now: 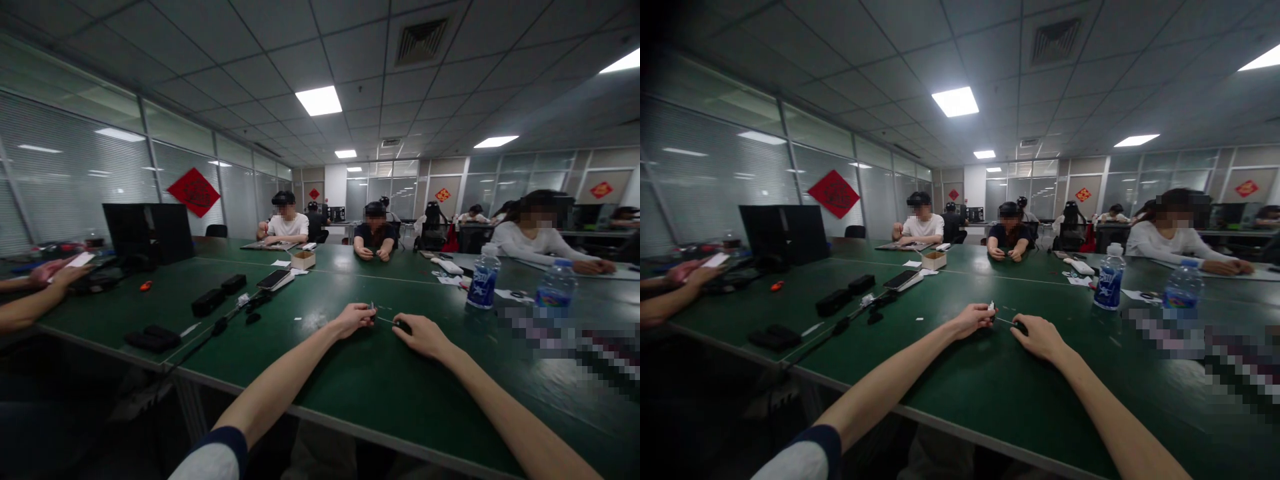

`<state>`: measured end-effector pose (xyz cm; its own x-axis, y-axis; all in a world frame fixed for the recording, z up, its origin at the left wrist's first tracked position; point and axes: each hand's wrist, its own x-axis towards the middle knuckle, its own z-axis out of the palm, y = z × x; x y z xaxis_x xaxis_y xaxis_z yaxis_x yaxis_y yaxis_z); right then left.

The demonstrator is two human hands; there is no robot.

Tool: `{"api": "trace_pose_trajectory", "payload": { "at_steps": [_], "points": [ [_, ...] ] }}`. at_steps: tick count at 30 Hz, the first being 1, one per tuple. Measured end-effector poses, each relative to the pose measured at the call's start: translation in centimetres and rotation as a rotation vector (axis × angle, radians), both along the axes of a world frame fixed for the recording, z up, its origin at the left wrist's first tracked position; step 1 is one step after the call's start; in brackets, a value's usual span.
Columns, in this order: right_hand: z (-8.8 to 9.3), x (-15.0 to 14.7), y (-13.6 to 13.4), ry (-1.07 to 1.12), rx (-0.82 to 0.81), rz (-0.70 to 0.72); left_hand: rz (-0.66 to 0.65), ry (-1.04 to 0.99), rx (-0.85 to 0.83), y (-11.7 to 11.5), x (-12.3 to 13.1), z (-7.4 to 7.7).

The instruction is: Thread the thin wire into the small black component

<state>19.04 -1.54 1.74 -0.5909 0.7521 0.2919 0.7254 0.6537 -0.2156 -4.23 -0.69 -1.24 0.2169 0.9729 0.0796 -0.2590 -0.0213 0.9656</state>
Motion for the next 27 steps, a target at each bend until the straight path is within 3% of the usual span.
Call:
{"api": "trace_pose_trajectory", "payload": {
  "at_steps": [15,27],
  "points": [
    [-0.48,-0.09,0.28,0.047,0.039,0.033,0.119,-0.020,0.029,0.76,0.21,-0.68],
    [-0.69,0.24,0.62,0.044,0.025,0.029,0.058,-0.047,-0.001,0.53,-0.03,-0.43]
  ]
}}
